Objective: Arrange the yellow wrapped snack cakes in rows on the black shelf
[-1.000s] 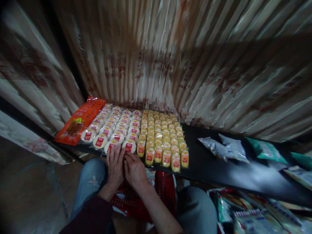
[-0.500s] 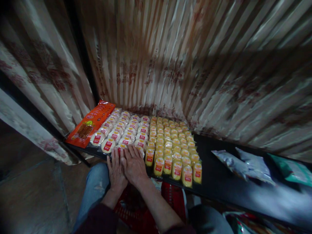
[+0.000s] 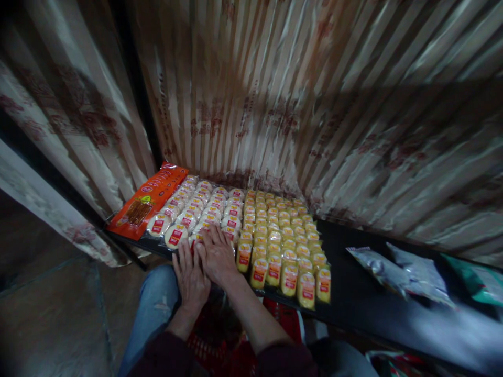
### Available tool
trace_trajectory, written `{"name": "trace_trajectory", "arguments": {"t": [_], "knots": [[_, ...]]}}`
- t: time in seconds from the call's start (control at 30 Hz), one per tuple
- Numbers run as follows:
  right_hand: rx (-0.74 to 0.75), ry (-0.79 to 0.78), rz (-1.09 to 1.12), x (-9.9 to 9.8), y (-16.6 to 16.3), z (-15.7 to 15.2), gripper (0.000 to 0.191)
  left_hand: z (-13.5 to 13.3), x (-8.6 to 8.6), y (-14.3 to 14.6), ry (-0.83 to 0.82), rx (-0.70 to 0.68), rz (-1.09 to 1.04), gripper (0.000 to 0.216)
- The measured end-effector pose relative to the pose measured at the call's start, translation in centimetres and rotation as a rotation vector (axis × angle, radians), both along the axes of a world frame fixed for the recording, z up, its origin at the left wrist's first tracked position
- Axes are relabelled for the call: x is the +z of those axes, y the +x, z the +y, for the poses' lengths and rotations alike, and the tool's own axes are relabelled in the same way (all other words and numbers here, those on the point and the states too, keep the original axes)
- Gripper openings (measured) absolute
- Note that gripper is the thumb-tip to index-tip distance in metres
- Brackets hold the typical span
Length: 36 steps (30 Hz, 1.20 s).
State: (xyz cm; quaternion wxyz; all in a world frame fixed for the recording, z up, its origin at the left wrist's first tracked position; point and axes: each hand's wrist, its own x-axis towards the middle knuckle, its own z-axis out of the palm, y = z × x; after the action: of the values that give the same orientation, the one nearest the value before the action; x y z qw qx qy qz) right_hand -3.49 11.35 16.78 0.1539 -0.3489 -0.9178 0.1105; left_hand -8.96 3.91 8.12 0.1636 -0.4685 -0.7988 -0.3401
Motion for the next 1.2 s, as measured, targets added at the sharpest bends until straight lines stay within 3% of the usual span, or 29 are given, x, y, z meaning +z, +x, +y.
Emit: {"name": "trace_trajectory", "arguments": {"t": [0.3, 0.5, 0.57, 0.63, 0.7, 0.77, 0.83, 0.9, 0.97, 1.07, 1.2], "knots": [[0.016, -0.006, 0.064, 0.0, -0.1, 0.4, 0.045, 0.0, 0.0, -0.1, 0.002, -0.008, 0.021, 0.051], [0.032, 0.059, 0.397, -0.5, 3.6, -2.1, 0.042, -0.1, 0.6, -0.4, 0.129, -0.025, -0.036, 0.051], [0.12, 0.085, 0.536, -1.3, 6.0, -4.2, 0.038, -0.7, 1.0, -0.1, 0.21, -0.13, -0.013, 0.049], [0.17, 0.079, 0.613, -2.5, 8.6, -6.6, 0.033, -1.8, 1.2, 0.7, 0.294, -0.358, 0.033, 0.044], [0.118, 0.039, 0.613, -4.1, 11.3, -8.8, 0.028, -3.2, 1.2, 1.8, 0.346, -0.589, 0.057, 0.037], [-0.06, -0.028, 0.586, -5.9, 13.6, -10.3, 0.026, -4.6, 0.7, 3.0, 0.335, -0.722, 0.044, 0.033], [-0.28, -0.121, 0.473, -7.5, 15.3, -11.1, 0.027, -5.6, -0.1, 4.2, 0.217, -0.793, 0.026, 0.029], [-0.372, -0.295, 0.211, -8.8, 16.4, -11.0, 0.024, -6.1, -1.0, 5.3, -0.039, -0.863, 0.037, 0.029], [-0.366, -0.477, -0.09, -9.9, 16.9, -10.6, 0.024, -6.0, -1.9, 6.2, -0.397, -0.883, 0.059, 0.032], [-0.314, -0.565, -0.342, -11.3, 17.1, -9.9, 0.032, -5.4, -2.5, 6.9, -0.828, -0.729, 0.066, 0.038], [-0.231, -0.721, -0.444, -13.1, 17.4, -10.0, 0.032, -5.1, -3.0, 6.8, -1.161, -0.652, -0.06, 0.045]]}}
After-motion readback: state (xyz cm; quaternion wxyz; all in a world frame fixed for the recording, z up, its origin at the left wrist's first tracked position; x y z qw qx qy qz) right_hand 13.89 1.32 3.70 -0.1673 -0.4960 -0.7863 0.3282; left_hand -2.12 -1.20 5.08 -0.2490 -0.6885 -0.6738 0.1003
